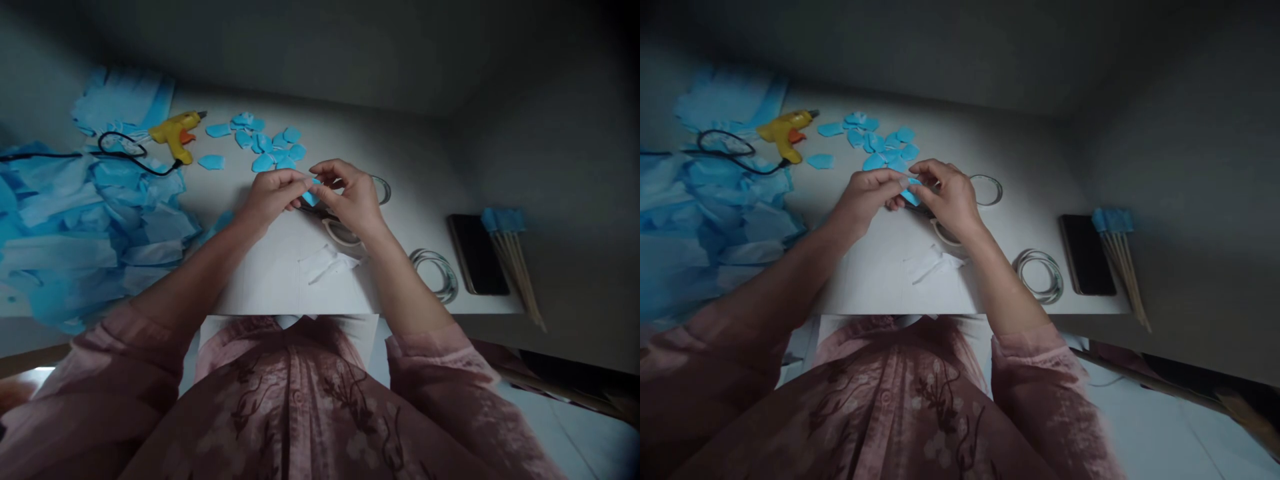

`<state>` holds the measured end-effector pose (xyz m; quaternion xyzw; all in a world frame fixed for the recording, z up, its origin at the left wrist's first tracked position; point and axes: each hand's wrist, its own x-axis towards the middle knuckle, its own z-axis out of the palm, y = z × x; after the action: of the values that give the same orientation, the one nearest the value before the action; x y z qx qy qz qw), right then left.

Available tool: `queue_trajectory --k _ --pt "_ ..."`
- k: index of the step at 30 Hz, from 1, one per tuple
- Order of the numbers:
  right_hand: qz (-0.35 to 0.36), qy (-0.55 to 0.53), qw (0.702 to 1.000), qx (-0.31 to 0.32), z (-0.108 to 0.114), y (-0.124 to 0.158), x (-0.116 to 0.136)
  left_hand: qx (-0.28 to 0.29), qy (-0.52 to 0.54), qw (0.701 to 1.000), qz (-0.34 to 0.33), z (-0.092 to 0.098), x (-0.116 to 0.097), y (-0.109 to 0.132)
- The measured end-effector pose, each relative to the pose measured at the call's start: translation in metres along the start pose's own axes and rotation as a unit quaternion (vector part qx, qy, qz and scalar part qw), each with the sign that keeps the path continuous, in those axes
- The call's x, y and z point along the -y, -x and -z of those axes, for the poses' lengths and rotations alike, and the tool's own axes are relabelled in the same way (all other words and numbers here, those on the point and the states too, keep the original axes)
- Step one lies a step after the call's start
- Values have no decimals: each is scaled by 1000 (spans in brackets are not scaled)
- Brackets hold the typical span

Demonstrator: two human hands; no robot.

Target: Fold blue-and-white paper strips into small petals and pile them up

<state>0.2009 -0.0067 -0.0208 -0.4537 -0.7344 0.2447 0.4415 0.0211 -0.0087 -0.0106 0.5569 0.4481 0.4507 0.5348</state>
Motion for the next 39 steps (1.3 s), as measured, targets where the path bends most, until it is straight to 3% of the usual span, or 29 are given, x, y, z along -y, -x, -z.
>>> queue_trajectory --k 6,17,22,34,39 --pt "-32 -108 993 37 6 -2 1 -52 -8 999 -1 0 -3 -1" --pt "-62 -145 986 59 6 -2 -9 -43 12 999 0 1 -3 0" --pt "-52 -141 988 43 5 -4 -13 -14 4 1000 3 1 -3 0" --pt "-40 -107 992 43 5 -2 2 -12 5 1000 12 0 -1 -2" --pt "-31 -75 997 -5 3 -1 7 -41 22 999 0 -1 -1 -1"
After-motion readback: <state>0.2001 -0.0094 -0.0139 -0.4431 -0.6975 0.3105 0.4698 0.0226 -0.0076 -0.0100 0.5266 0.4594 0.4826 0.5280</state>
